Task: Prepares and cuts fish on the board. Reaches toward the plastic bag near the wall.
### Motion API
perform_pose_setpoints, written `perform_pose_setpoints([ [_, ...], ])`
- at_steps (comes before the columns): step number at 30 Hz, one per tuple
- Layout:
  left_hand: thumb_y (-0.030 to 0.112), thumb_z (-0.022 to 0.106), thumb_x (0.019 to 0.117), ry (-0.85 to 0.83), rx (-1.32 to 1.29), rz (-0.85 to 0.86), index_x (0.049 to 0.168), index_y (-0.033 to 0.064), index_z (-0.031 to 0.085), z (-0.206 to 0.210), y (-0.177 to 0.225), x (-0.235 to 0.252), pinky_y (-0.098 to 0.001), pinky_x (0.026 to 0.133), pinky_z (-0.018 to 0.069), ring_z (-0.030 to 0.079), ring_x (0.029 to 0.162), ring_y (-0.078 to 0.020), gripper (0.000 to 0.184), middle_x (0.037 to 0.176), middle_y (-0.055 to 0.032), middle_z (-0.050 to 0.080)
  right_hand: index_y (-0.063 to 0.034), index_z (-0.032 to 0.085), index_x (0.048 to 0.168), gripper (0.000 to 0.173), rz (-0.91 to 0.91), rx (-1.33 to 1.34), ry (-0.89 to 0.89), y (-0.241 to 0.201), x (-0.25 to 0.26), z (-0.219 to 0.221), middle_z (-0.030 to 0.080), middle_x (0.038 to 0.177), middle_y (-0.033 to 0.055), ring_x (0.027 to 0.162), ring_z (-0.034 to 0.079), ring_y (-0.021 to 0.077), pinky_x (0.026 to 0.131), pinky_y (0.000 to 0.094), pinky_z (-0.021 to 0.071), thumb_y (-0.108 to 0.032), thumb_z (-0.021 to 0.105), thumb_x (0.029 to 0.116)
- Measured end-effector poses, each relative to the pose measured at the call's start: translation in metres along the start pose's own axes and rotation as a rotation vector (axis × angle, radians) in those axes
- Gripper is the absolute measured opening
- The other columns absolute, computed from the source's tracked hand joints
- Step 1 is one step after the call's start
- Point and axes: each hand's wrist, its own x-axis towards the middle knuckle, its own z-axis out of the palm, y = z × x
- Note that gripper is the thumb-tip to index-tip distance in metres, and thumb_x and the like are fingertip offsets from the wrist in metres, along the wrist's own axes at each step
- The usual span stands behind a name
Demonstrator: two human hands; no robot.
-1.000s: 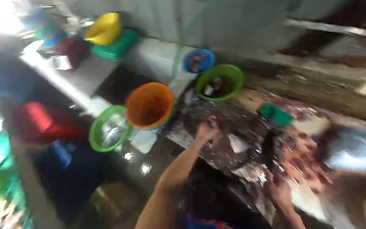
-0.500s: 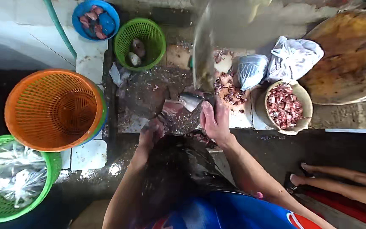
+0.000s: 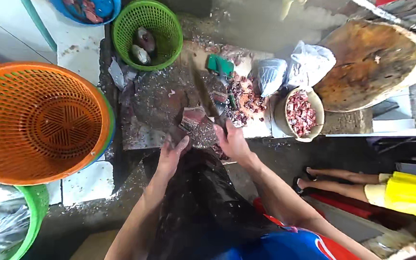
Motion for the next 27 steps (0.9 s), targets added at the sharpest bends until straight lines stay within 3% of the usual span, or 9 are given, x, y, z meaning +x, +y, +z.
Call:
perform_pose_setpoints([
  [3,0.025,0.069,0.0993,-0.04,0.146,0.012,0.163,0.0092,0.018,0.028,0.011,0.001,-0.0467,0.092,0.0639,0.073,0.109,-0.0294,0.083,0.135,-0.0186,0.064,0.0,0.061,0.115,0.051,0.077,-0.039,0.095,0.028,0.028,-0.023,0.062,0.07,0.0113,0.059,0.064,0.0266,0.057,0.0505,0.0559,-0.047,0.045,0.1074],
  [8,0.037,0.065,0.0999,-0.138,0.617,0.06,0.152,0.0067,0.043,0.068,0.013,-0.003,-0.0357,0.079,0.0651,0.075,0.091,-0.0138,0.064,0.123,-0.0038,0.073,-0.0053,0.059,0.123,0.058,0.33,-0.218,0.174,0.11,0.093,-0.035,0.069,0.086,0.0194,0.079,0.07,0.0418,0.067,0.0637,0.0551,-0.058,0.048,0.1025],
  [13,0.03,0.066,0.0999,-0.238,0.656,0.053,0.146,0.0088,0.052,0.115,0.026,0.031,-0.0326,0.076,0.0653,0.075,0.089,-0.0117,0.053,0.115,0.0012,0.075,-0.0098,0.052,0.137,0.056,0.42,-0.248,0.061,0.2,0.154,-0.001,0.07,0.104,0.0254,0.088,0.07,0.0491,0.07,0.0702,0.054,-0.053,0.057,0.1004],
  [15,0.029,0.065,0.0998,-0.17,0.685,0.039,0.144,0.0094,0.053,0.127,0.025,0.053,-0.0325,0.075,0.0655,0.075,0.088,-0.0119,0.05,0.114,0.0015,0.076,-0.0106,0.053,0.143,0.058,0.394,-0.197,-0.03,0.223,0.172,0.012,0.067,0.121,0.0273,0.1,0.068,0.0503,0.079,0.0709,0.0543,-0.046,0.064,0.099],
  [17,0.029,0.065,0.0999,-0.113,0.706,0.018,0.143,0.0087,0.055,0.137,0.028,0.074,-0.0331,0.074,0.0656,0.075,0.088,-0.0127,0.049,0.114,0.0003,0.075,-0.0105,0.055,0.144,0.063,0.322,-0.096,-0.025,0.231,0.187,0.008,0.057,0.138,0.0276,0.123,0.057,0.0499,0.097,0.0706,0.0479,-0.045,0.071,0.0938],
  [19,0.027,0.064,0.1008,-0.066,0.672,-0.011,0.141,0.0064,0.056,0.15,0.04,0.1,-0.0355,0.072,0.0657,0.075,0.087,-0.0163,0.046,0.113,-0.004,0.075,-0.0082,0.053,0.145,0.072,0.161,0.011,0.195,0.212,0.209,-0.035,0.049,0.146,0.0277,0.133,0.05,0.0469,0.107,0.0668,0.0429,-0.055,0.069,0.0921],
  [23,0.023,0.055,0.1049,-0.123,0.57,-0.057,0.135,0.0013,0.059,0.198,0.055,0.174,-0.0415,0.076,0.0652,0.075,0.087,-0.024,0.037,0.111,-0.0117,0.074,0.0003,0.06,0.136,0.074,-0.311,0.038,0.911,0.162,0.307,-0.146,0.055,0.139,0.0317,0.131,0.052,0.0432,0.11,0.0573,0.0416,-0.058,0.067,0.091],
  [25,0.018,0.053,0.1054,-0.14,0.496,-0.004,0.13,-0.0012,0.061,0.231,0.059,0.222,-0.042,0.078,0.0652,0.075,0.085,-0.0254,0.033,0.108,-0.0135,0.075,-0.0018,0.066,0.13,0.065,-0.364,-0.063,1.013,0.157,0.36,-0.19,0.061,0.131,0.0292,0.124,0.056,0.0422,0.103,0.0602,0.0423,-0.056,0.063,0.0945],
  [27,0.014,0.049,0.1071,-0.141,0.35,-0.026,0.13,-0.0051,0.059,0.268,0.064,0.268,-0.0428,0.084,0.0639,0.076,0.09,-0.0268,0.031,0.109,-0.0175,0.075,-0.0007,0.067,0.129,0.049,-0.339,-0.066,0.986,0.176,0.4,-0.22,0.065,0.128,0.0255,0.122,0.06,0.0391,0.106,0.0592,0.0448,-0.04,0.056,0.1009],
])
